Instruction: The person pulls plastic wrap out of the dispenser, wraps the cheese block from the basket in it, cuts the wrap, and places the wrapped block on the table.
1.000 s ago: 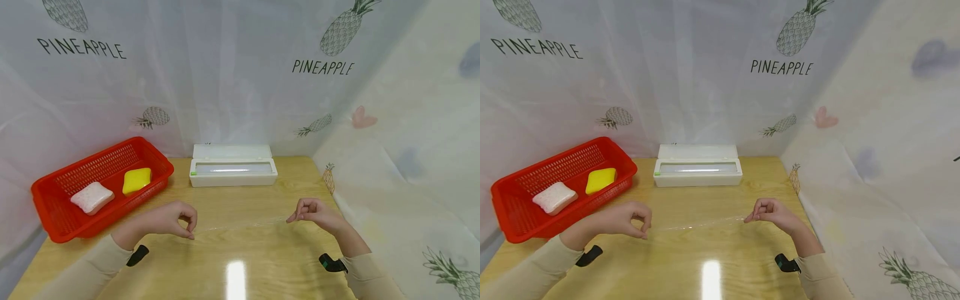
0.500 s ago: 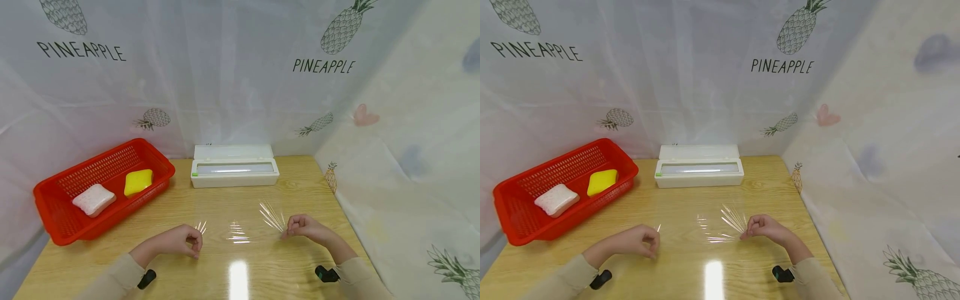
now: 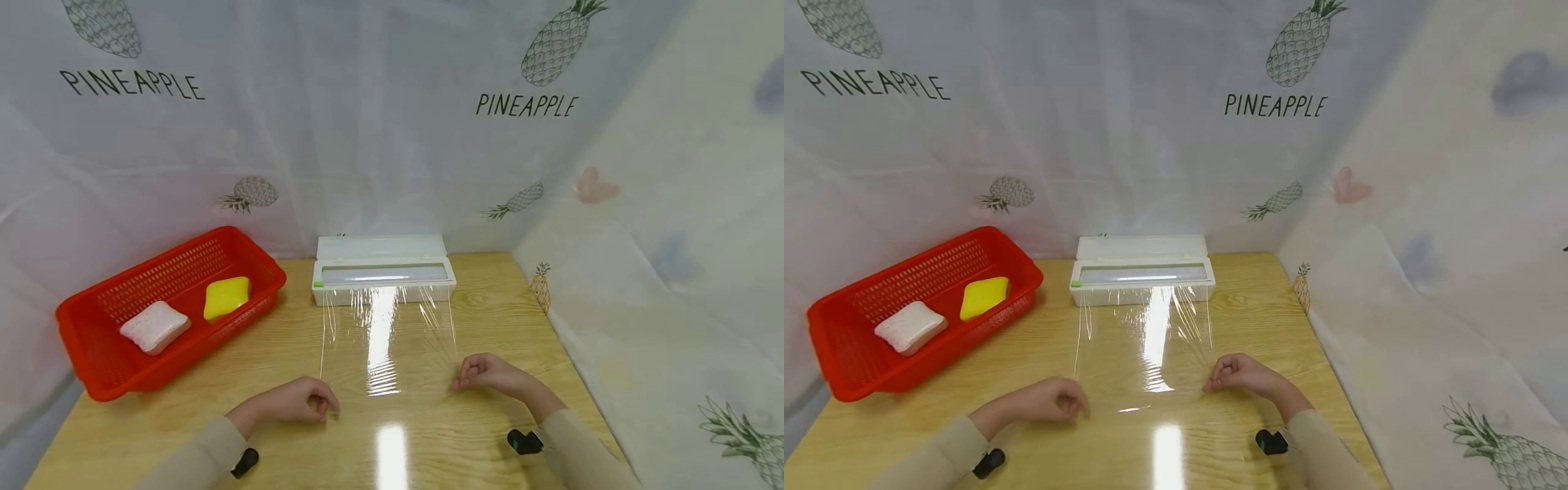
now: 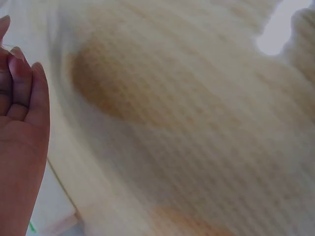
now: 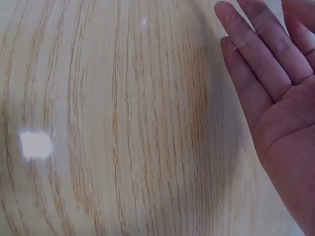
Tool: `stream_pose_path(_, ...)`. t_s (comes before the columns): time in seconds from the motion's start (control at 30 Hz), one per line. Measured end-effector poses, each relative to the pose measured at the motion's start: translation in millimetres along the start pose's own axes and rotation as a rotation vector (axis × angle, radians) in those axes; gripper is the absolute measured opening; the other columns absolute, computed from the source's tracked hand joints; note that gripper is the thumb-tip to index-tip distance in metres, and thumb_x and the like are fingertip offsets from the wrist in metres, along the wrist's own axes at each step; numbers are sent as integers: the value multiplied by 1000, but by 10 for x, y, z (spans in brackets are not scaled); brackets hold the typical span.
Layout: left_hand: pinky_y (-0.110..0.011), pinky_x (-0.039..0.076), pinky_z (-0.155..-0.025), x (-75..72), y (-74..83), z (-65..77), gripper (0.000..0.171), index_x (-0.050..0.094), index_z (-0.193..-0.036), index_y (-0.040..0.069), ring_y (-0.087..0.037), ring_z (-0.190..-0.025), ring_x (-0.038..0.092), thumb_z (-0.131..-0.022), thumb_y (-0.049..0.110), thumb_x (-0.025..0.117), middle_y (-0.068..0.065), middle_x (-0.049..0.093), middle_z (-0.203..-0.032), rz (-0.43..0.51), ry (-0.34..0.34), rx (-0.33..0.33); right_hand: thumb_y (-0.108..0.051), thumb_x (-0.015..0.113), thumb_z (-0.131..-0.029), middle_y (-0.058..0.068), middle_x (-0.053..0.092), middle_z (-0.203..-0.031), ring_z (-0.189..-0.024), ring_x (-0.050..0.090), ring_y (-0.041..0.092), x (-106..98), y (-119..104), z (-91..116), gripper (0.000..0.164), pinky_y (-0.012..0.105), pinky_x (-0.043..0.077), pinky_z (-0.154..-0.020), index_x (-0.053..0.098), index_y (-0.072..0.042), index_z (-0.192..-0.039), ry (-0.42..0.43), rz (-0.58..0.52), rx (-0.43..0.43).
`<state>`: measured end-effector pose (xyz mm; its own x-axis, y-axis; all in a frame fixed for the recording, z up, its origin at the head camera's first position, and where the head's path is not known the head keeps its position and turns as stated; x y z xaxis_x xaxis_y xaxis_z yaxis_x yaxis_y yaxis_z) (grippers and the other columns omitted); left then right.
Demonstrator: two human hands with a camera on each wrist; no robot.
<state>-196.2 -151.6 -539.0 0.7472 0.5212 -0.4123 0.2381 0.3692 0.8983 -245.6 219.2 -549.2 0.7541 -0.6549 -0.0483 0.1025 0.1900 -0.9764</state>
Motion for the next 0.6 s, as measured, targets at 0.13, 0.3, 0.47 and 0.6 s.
stream_pose_path(0.13,-22,47,-71,37,-43,-20,18,74,-98,11,-4,-77,54,-84,0,73,7,58,-80,-18,-3,-7,-1,61,-93,23,68,-102,-103,66,33,0,33,-25,12,32,51,-89,59,11,-95,-29,37,1)
stream_pose_path(0.3,-23,48,-72,45,-54,-21,19,74,-99,11,-3,-78,55,-82,2,74,10,60,-81,-41,-3,6,4,58,-93,30,65,-108,-101,66,33,38,54,-41,24,37,52,-89,54,20,-111,-104,-6,3)
stream_pose_path(0.47,-26,52,-76,29,-24,-9,25,72,-106,9,-7,-84,60,-82,5,76,6,67,-93,-17,-22,14,3,59,-93,32,63,-112,-104,65,34,80,23,-42,30,36,52,-90,52,19,-118,-130,-7,18)
stream_pose_path(0.6,-26,53,-75,18,-15,22,31,69,-112,7,-11,-84,63,-82,4,76,0,69,-99,44,-63,-18,0,60,-92,29,64,-112,-105,65,33,139,-18,-52,33,34,52,-89,53,15,-121,-165,40,50)
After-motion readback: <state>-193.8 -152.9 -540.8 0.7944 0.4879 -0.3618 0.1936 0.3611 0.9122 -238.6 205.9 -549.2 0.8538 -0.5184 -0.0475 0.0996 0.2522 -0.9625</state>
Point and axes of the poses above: each hand's wrist, its own z-axis away from the middle knuckle, its own x-axis out of the palm, y = z × x, the point moved 6 cm from there along -z, towards the middle knuckle
